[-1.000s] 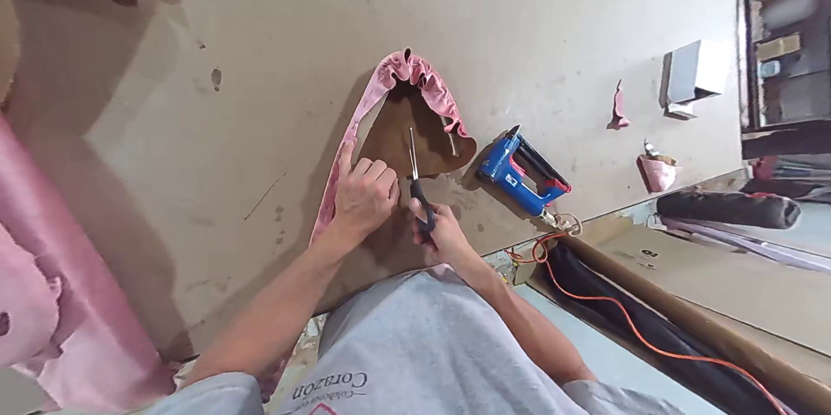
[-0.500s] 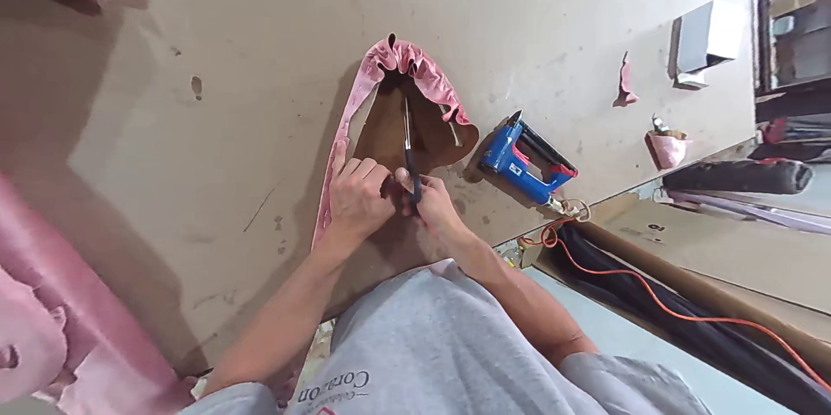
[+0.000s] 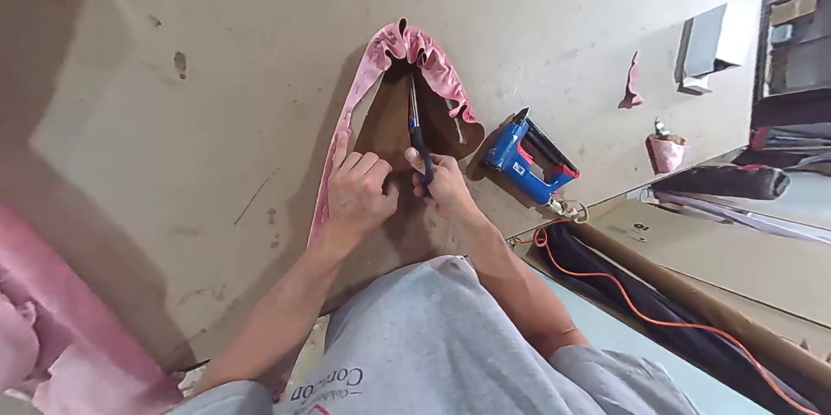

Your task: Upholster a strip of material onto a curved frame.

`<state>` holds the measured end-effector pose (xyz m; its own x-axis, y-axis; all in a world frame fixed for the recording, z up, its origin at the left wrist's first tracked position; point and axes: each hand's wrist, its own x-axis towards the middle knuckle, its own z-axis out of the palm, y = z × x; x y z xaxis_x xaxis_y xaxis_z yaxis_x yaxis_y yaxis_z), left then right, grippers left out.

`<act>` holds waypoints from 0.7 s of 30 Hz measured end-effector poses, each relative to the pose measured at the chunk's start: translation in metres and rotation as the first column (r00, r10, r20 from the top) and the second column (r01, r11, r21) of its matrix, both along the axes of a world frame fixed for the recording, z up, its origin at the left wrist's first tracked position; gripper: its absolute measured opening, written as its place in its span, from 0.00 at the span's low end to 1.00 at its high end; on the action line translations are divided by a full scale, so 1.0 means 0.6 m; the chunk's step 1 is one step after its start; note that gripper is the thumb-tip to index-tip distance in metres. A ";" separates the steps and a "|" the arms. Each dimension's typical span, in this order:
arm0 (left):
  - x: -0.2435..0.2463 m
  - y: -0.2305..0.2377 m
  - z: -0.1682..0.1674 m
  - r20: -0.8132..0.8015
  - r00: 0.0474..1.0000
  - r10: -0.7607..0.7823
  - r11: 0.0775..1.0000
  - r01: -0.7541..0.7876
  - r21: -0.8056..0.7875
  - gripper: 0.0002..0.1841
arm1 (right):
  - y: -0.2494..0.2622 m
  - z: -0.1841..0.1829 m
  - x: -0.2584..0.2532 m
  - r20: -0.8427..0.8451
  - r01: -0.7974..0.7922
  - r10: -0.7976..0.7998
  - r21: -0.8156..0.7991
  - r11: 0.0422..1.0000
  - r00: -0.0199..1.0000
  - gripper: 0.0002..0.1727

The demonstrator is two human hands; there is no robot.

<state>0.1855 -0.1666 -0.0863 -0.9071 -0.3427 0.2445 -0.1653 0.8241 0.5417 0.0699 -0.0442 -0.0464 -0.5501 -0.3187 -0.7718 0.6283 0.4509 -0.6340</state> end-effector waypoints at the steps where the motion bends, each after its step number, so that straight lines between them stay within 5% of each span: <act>1: 0.000 0.000 0.001 -0.004 1.000 0.002 1.000 -0.002 0.008 0.11 | 0.003 -0.001 -0.003 0.003 -0.010 0.010 -0.006 1.000 1.000 0.19; 14: -0.001 0.002 -0.001 -0.028 0.999 0.014 1.000 -0.015 -0.006 0.11 | 0.003 -0.010 -0.044 -0.035 -0.095 0.095 -0.006 0.995 0.995 0.20; 21: 0.008 -0.005 0.009 -0.060 0.998 0.004 0.996 0.001 0.092 0.09 | 0.075 0.037 -0.087 0.137 -0.336 0.331 0.012 0.942 0.934 0.21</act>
<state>0.1906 -0.1693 -0.0806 -0.8912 -0.3675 0.2660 -0.1313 0.7702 0.6242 0.0179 0.0010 -0.0242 -0.3102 -0.4380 -0.8438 0.5145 0.6690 -0.5364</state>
